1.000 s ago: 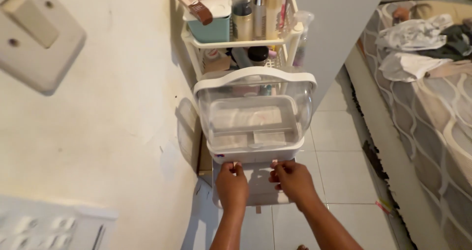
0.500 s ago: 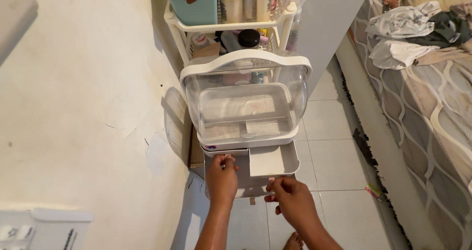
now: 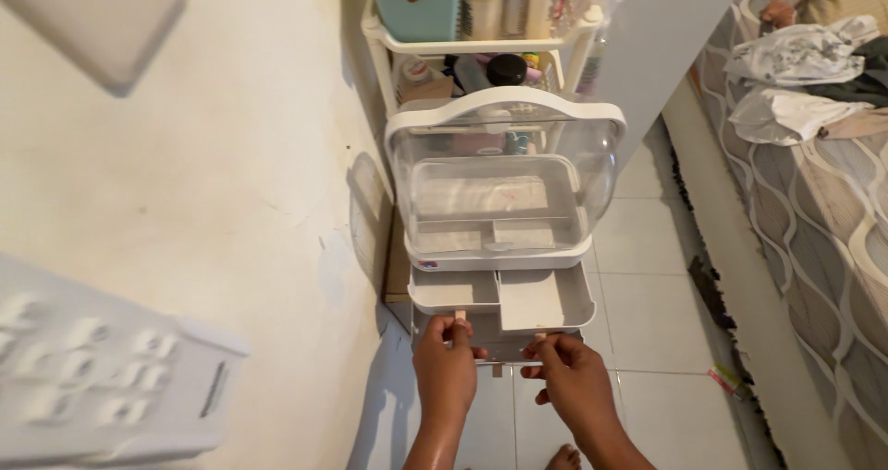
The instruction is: The person repeatedly transfers cosmetic items from a white plastic organizer to a bed. They handle makeup brushes, compacts, and bottles, placing them on the bed surface. The person also moves a clear plastic container from the organizer to the bed.
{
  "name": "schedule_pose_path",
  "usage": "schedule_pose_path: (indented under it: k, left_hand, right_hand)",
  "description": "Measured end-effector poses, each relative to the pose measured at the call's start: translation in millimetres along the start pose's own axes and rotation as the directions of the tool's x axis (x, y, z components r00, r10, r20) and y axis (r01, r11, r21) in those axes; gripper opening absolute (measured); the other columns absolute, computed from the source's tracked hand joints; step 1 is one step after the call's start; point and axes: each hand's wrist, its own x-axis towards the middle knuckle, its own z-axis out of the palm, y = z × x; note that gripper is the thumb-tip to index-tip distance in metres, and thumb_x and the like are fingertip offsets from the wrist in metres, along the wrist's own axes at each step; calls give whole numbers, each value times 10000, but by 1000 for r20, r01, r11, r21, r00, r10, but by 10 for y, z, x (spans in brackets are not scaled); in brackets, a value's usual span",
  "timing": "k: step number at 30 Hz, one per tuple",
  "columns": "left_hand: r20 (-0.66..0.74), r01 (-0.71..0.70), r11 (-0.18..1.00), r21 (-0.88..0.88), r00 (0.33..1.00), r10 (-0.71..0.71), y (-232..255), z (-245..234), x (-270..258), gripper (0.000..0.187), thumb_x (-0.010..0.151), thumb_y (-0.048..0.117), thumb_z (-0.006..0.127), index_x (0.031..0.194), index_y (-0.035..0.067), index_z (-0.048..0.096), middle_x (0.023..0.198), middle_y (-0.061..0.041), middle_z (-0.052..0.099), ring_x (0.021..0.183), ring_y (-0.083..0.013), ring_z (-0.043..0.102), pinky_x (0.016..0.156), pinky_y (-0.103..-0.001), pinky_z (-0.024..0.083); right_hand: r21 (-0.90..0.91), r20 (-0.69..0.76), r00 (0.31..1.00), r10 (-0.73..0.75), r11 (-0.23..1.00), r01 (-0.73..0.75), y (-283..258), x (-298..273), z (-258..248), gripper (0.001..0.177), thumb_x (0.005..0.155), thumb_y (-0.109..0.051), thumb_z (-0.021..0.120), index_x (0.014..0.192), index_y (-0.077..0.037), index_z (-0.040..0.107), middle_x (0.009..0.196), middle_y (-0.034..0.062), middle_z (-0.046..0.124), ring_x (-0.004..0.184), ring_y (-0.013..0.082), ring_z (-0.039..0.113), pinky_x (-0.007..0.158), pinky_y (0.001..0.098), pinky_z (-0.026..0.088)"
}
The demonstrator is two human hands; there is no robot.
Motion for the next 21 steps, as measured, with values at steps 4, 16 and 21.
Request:
schedule_pose_path:
  k: [4,16,21]
  left_hand:
    - [-11,-36,997,-66,999,35,-106,34,53,215,991,210,534,965,30,649,927,-59,723,618,-157,752,594,-302,534]
    - [38,118,988,-104,993,-115,-176,-123,-148,218,1016,246,569,961,49,646,953,-53,699,626,-160,761,501,-316,453]
    - [30,79,990,-114,997,-76,-191,-81,-29,225,999,237,579,952,37,673,937,-30,726,625,-153,777,419,-301,438]
  right_hand:
    - [-3,-42,999,-20,1000,20,-50,1,-8,313,985,-287,574,983,-14,727,981,84,786,832,203,755,603,353,523]
    - [34,24,995,-102,994,101,-289,392,110,321,992,-326,591,963,-22,692,969,64,751,808,174,683,605,341,503]
    - [-64,20,996,-83,994,84,-219,426,42,386,1015,-348,586,920,3,716,876,115,716,759,170,665,559,337,480]
